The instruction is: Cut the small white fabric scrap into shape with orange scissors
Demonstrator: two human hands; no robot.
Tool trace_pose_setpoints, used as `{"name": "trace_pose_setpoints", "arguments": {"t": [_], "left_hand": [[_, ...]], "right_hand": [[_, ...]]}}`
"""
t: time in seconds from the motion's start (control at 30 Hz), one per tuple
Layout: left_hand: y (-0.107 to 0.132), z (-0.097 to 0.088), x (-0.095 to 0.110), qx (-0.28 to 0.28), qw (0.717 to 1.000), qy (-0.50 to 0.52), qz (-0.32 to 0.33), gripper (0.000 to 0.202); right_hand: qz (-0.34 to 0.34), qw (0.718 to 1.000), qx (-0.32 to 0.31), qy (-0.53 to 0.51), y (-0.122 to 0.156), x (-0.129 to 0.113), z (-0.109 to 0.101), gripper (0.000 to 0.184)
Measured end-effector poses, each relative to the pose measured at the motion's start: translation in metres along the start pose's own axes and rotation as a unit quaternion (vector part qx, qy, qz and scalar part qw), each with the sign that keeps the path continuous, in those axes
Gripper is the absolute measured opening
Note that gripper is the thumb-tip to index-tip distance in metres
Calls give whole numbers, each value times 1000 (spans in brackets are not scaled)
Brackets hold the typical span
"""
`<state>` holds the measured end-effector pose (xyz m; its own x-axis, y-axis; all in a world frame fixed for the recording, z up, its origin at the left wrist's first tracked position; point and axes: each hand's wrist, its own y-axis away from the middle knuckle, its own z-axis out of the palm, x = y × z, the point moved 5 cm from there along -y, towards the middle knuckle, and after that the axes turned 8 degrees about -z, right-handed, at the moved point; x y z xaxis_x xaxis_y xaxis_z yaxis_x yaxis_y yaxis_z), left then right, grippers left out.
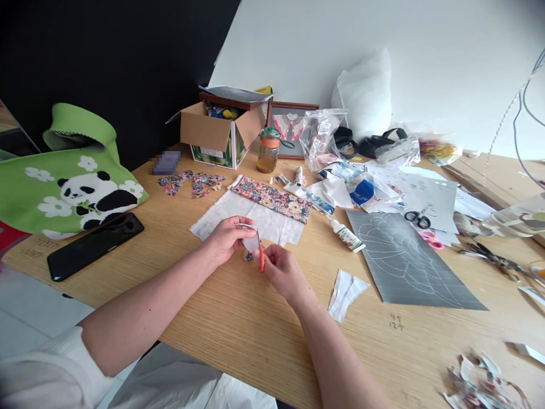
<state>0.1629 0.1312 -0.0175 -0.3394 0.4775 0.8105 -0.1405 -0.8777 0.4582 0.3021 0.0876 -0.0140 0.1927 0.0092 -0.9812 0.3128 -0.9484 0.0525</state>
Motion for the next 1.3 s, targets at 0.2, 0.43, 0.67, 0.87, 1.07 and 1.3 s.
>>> {"name": "trace_pose_setpoints", "arguments": {"t": [0.2, 0.43, 0.67, 0.87, 1.07, 1.3], "left_hand": [[1, 1, 1, -2, 1000, 10, -6, 32], [2, 2, 1, -14, 1000, 19, -7, 31], [3, 3, 3, -20, 1000, 11, -7, 30], [4, 5, 3, -27, 999, 9, -15, 26], [5, 6, 3, -39, 999, 4, -20, 26], [5, 7, 2, -53, 998, 1, -21, 29]], "right_hand": [[-2, 1000, 0, 6, 1, -2, -1, 53], [10, 1000, 10, -18, 2, -1, -2, 55], [12, 998, 48, -31, 0, -1, -7, 53], [-17, 991, 121, -49, -2, -3, -17, 48], [-20, 987, 139, -76, -2, -5, -20, 50], [1, 998, 34, -55, -1, -6, -7, 52]]}}
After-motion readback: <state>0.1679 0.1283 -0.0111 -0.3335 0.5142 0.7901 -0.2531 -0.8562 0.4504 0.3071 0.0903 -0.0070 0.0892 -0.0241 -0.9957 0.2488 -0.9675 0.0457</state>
